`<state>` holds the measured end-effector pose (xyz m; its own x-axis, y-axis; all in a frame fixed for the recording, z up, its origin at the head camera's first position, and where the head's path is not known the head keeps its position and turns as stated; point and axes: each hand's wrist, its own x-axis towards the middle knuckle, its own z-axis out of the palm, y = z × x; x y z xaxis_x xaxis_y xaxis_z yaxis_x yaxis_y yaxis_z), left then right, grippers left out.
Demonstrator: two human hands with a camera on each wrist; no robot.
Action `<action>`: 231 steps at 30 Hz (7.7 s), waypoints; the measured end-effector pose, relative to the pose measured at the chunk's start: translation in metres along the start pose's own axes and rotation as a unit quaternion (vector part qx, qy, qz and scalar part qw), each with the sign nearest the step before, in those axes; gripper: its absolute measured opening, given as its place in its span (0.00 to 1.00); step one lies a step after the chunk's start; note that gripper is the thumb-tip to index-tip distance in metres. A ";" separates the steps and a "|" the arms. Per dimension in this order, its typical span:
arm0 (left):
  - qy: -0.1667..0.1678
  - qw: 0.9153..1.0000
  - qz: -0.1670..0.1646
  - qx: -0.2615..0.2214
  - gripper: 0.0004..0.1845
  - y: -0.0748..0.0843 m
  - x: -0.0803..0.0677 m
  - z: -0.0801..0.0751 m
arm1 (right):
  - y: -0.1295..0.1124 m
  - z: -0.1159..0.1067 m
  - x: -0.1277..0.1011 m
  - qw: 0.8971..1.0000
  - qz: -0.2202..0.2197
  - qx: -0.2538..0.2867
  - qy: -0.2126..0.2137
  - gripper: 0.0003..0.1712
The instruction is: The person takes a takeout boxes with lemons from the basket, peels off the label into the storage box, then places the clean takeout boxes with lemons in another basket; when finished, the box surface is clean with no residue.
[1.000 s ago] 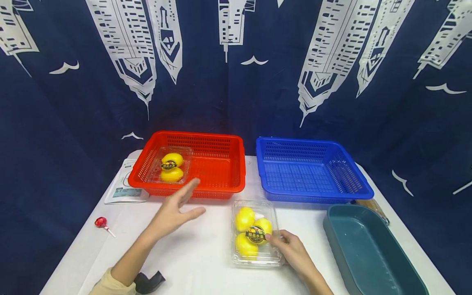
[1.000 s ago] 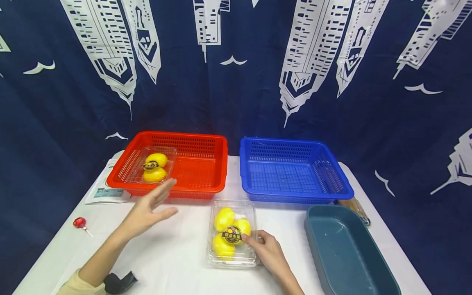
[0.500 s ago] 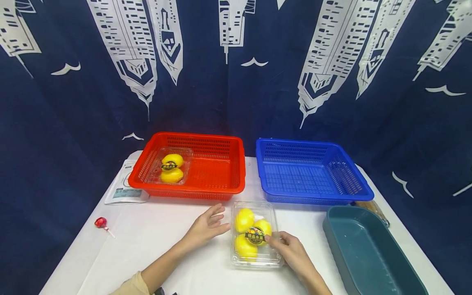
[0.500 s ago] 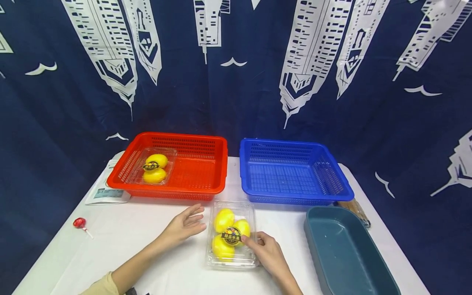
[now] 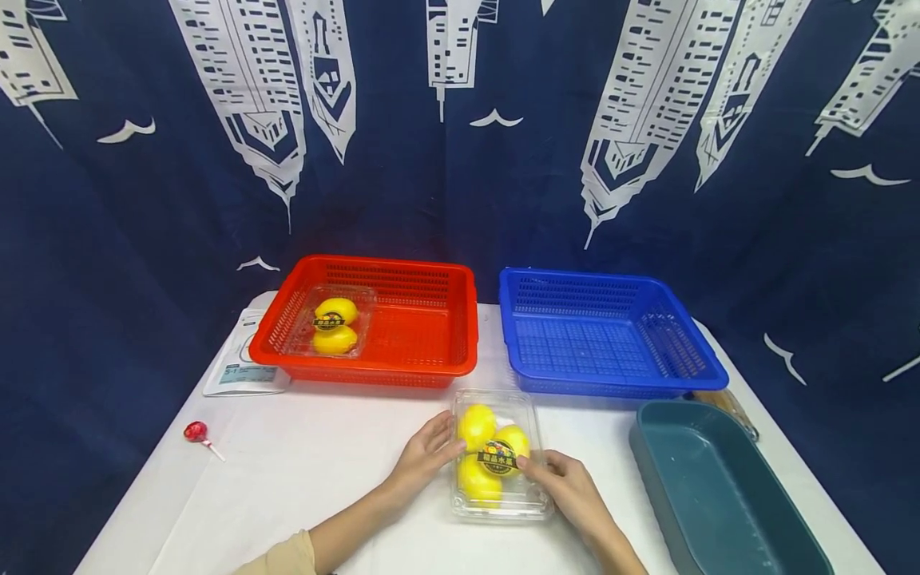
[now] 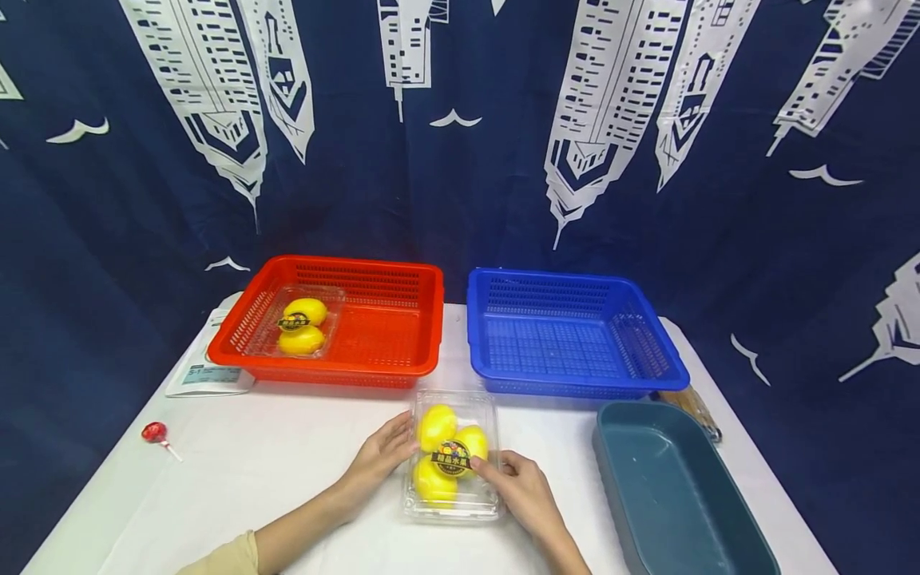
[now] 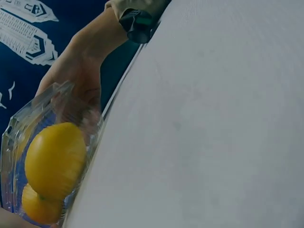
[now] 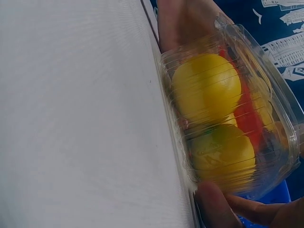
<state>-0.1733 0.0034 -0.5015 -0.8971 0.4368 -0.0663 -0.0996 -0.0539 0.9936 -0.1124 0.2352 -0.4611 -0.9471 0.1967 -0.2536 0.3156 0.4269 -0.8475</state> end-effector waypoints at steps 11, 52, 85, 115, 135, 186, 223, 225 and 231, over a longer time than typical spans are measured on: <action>-0.015 1.000 0.002 -0.027 0.45 -0.004 -0.005 0.004 | 0.001 0.002 0.001 1.000 -0.014 0.019 -0.008 0.24; -0.015 0.999 0.004 -0.028 0.44 0.000 -0.006 0.009 | -0.034 -0.030 -0.004 0.992 -0.067 -0.103 0.017 0.34; -0.030 0.999 0.004 -0.022 0.44 -0.003 -0.004 0.007 | -0.060 -0.016 0.019 0.948 -0.233 -0.179 -0.125 0.17; -0.031 0.999 0.007 -0.024 0.44 0.000 -0.004 0.007 | -0.058 -0.007 0.016 0.949 -0.245 -0.189 -0.062 0.05; -0.031 0.999 0.001 -0.021 0.44 -0.003 -0.004 0.006 | -0.058 -0.004 0.016 0.956 -0.222 -0.184 -0.051 0.04; -0.040 0.999 -0.007 -0.030 0.43 -0.003 -0.002 0.004 | -0.061 -0.009 0.017 0.966 -0.207 -0.131 -0.086 0.02; -0.038 0.999 -0.003 -0.025 0.43 -0.001 -0.003 0.005 | -0.057 -0.012 0.018 0.967 -0.203 -0.112 -0.105 0.04; -0.038 0.999 -0.003 -0.024 0.44 -0.001 -0.003 0.005 | -0.057 -0.012 0.018 0.967 -0.204 -0.111 -0.106 0.04; -0.038 0.999 -0.001 -0.027 0.43 -0.001 -0.003 0.005 | -0.057 -0.013 0.018 0.967 -0.203 -0.108 -0.107 0.04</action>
<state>-0.1684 0.0067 -0.5019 -0.8618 0.5038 -0.0594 -0.1264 -0.0999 0.9869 -0.1470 0.2254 -0.4112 -0.9786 -0.2033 -0.0308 -0.1020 0.6099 -0.7859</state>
